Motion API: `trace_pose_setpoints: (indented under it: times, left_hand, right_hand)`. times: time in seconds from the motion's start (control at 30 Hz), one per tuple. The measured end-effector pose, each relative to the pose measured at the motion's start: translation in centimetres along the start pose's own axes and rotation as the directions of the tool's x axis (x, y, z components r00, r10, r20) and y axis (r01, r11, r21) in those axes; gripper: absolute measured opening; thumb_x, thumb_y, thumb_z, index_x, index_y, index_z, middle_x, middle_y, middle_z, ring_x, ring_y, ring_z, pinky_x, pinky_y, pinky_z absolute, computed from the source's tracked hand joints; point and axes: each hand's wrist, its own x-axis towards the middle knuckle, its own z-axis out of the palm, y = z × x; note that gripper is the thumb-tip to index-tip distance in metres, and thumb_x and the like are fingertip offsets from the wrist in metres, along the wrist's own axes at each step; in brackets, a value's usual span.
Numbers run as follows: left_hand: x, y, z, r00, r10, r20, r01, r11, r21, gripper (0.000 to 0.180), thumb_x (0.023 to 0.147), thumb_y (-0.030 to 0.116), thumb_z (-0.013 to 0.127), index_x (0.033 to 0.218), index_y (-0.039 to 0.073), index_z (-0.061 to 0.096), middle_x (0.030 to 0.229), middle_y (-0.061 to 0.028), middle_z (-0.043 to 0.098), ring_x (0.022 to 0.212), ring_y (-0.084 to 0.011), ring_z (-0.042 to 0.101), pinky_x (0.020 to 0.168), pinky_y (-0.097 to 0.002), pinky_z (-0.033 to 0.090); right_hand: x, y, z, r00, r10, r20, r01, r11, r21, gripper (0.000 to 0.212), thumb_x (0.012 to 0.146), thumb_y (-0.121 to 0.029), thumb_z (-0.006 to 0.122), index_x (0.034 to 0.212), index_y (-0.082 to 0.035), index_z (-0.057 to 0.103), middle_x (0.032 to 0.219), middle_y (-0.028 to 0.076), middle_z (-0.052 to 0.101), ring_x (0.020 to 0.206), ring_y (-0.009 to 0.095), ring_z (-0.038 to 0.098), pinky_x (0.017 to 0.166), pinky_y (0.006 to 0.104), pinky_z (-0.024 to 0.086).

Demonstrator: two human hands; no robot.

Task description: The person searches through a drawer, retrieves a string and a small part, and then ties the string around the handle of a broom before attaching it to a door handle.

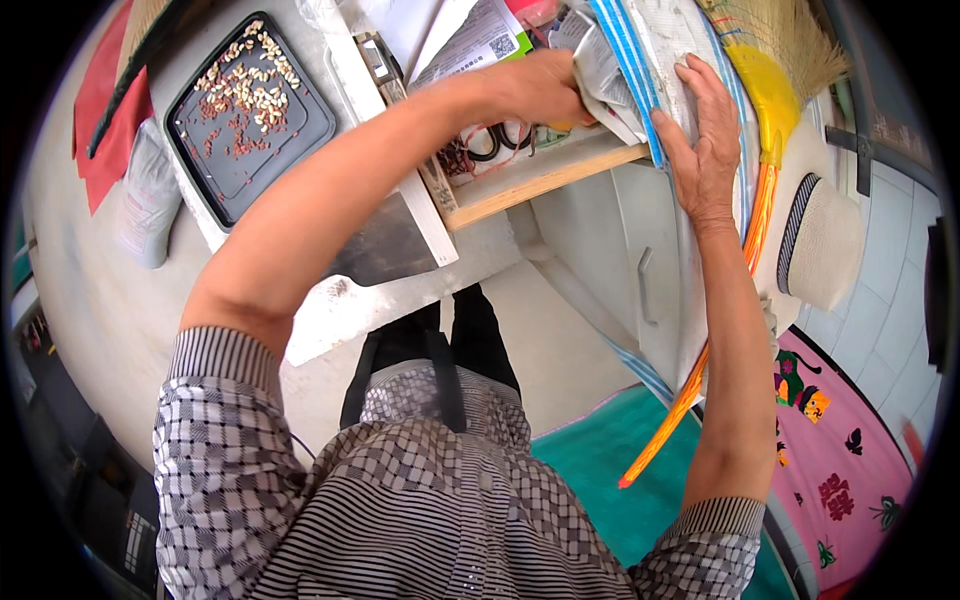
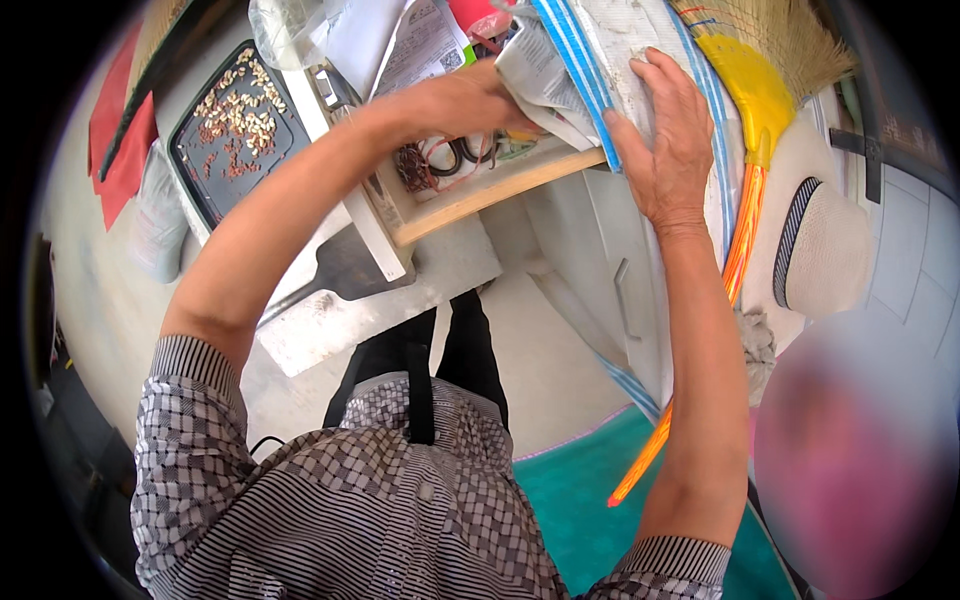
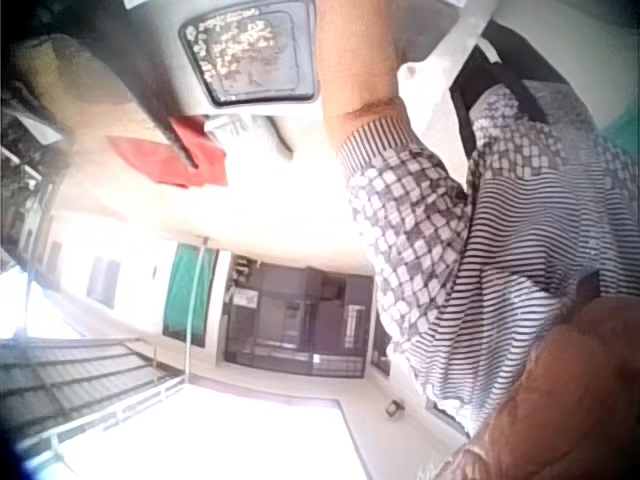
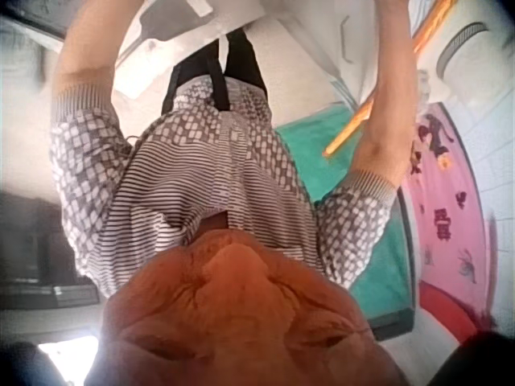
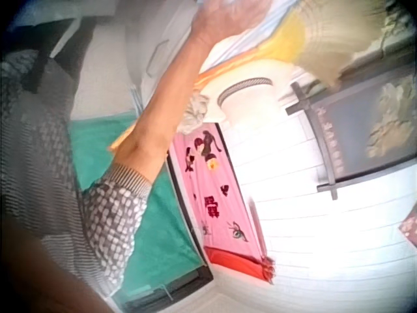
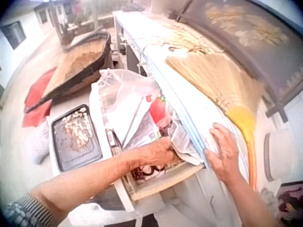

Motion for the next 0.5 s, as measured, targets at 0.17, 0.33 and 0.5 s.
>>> trace_pose_setpoints:
  times: [0.17, 0.33, 0.5]
  left_hand:
    - [-5.5, -0.3, -4.4, 0.995, 0.037, -0.094, -0.080, 0.857, -0.510, 0.009, 0.086, 0.013, 0.056, 0.092, 0.006, 0.055, 0.087, -0.0060, 0.062, 0.088, -0.0172, 0.062, 0.083, -0.0321, 0.049]
    - [-9.3, 0.9, -5.7, 0.980, 0.062, -0.190, -0.188, 0.608, -0.772, 0.010, 0.089, 0.009, 0.051, 0.096, 0.003, 0.051, 0.082, -0.0092, 0.060, 0.093, -0.0251, 0.062, 0.076, -0.0343, 0.056]
    - [-12.1, 1.7, -5.6, 0.948, 0.080, -0.308, -0.311, 0.439, -0.843, 0.011, 0.088, 0.004, 0.049, 0.099, 0.000, 0.050, 0.086, -0.0122, 0.060, 0.096, -0.0301, 0.061, 0.077, -0.0380, 0.056]
  right_hand:
    - [0.2, -0.2, 0.0, 1.000, -0.024, -0.020, 0.024, 1.000, -0.003, 0.046, 0.072, -0.018, 0.063, 0.115, -0.009, 0.051, 0.126, 0.008, 0.048, 0.116, 0.027, 0.043, 0.099, 0.0370, 0.030]
    - [-0.3, 0.2, -0.6, 1.000, -0.007, -0.025, 0.006, 0.999, -0.038, 0.047, 0.072, -0.018, 0.063, 0.116, -0.009, 0.050, 0.125, 0.008, 0.048, 0.116, 0.027, 0.043, 0.099, 0.0377, 0.031]
    - [-0.9, 1.0, 0.1, 0.998, -0.046, -0.045, 0.044, 0.998, -0.040, 0.048, 0.072, -0.019, 0.063, 0.116, -0.009, 0.049, 0.126, 0.008, 0.047, 0.116, 0.027, 0.042, 0.098, 0.0378, 0.031]
